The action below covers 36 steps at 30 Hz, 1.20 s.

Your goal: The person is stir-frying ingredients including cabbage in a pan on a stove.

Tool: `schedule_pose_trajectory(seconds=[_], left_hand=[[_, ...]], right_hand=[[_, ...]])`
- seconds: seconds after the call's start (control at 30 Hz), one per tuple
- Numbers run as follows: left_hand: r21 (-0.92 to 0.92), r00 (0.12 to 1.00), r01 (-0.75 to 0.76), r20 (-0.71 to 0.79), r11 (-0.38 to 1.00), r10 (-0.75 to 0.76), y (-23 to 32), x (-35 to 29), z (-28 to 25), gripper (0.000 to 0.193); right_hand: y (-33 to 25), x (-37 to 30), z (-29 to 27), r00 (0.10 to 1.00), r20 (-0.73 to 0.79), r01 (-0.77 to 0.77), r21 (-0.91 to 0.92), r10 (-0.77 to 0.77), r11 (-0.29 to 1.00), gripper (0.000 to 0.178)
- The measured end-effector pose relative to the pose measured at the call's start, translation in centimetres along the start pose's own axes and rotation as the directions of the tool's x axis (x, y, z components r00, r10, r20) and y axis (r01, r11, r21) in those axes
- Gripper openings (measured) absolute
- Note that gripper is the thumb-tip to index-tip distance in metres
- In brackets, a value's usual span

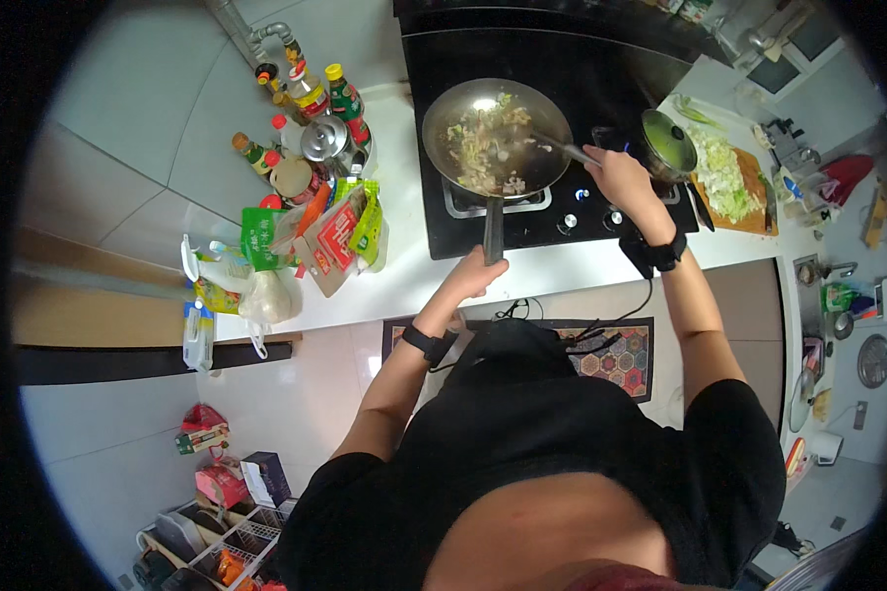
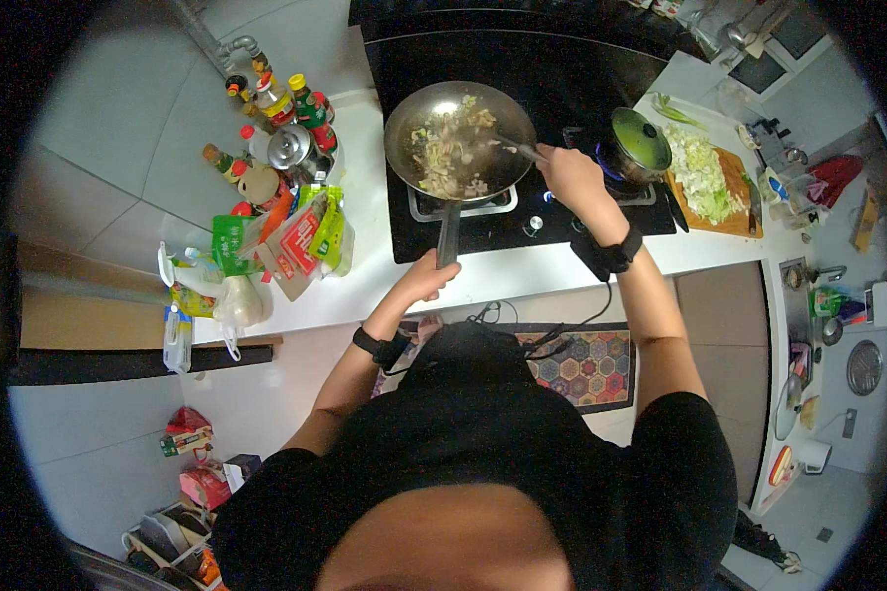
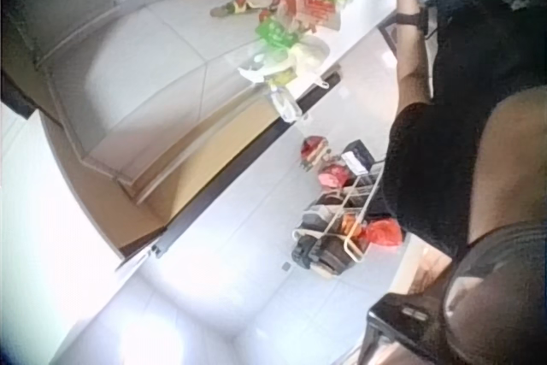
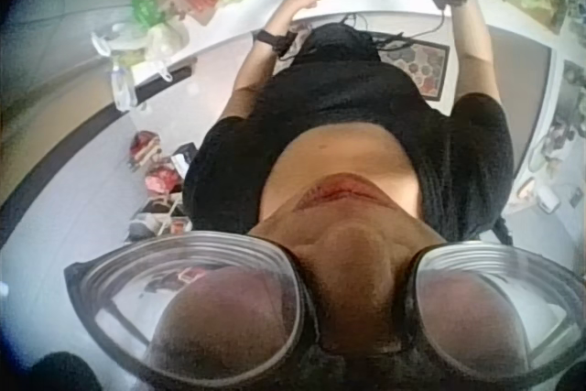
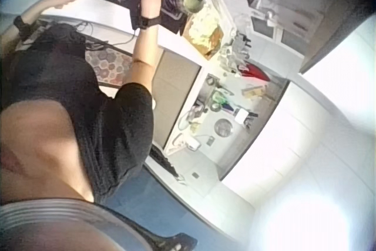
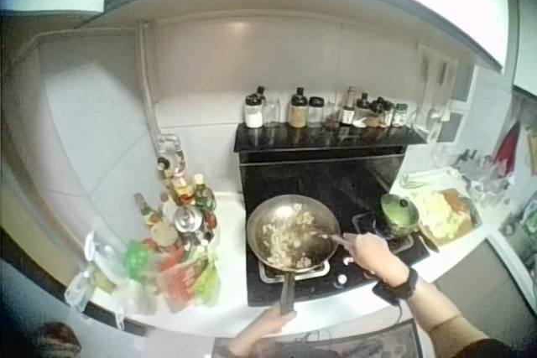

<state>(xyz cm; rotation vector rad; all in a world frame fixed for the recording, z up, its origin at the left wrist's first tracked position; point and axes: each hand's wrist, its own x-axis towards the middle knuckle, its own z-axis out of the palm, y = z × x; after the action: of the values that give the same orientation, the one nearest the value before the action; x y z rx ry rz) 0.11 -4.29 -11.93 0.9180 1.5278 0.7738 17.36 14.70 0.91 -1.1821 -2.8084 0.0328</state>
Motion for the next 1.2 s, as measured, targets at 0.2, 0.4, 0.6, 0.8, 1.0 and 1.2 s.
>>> schedule_pose_trajectory(seconds=[0.2,0.4,0.6,0.8,1.0,1.2], left_hand=[[0.114,0.996,0.003,-0.085,0.993,0.007,-0.2,0.0,-0.2,0.045],[0.250,0.991,0.012,-0.135,0.968,0.023,0.3,-0.5,0.0,0.052],[0.523,0.930,0.082,-0.347,0.848,0.124,1.1,-2.6,1.3,0.053],[0.697,0.877,0.105,-0.401,0.710,0.264,2.5,-5.0,1.6,0.056],[0.710,0.349,-0.398,-0.469,0.581,0.811,11.6,-14.7,0.5,0.036],[0.950,-0.320,-0.311,-0.063,-0.042,0.945,18.2,-24.1,0.6,0.021]], right_hand=[[0.0,2.8,7.4,0.952,-0.209,-0.157,0.292,0.223,0.943,0.031],[-1.6,-3.6,-0.1,0.998,-0.027,0.064,0.255,-0.059,0.965,0.030],[-1.0,-7.0,-5.3,0.994,0.055,0.091,0.088,-0.096,0.992,0.030],[1.1,-1.5,2.3,0.991,-0.114,-0.061,0.132,0.076,0.989,0.031],[3.0,1.6,9.6,0.980,-0.128,-0.074,0.473,0.151,0.878,0.034],[2.4,1.9,8.2,0.986,-0.148,0.021,0.558,0.075,0.829,0.034]])
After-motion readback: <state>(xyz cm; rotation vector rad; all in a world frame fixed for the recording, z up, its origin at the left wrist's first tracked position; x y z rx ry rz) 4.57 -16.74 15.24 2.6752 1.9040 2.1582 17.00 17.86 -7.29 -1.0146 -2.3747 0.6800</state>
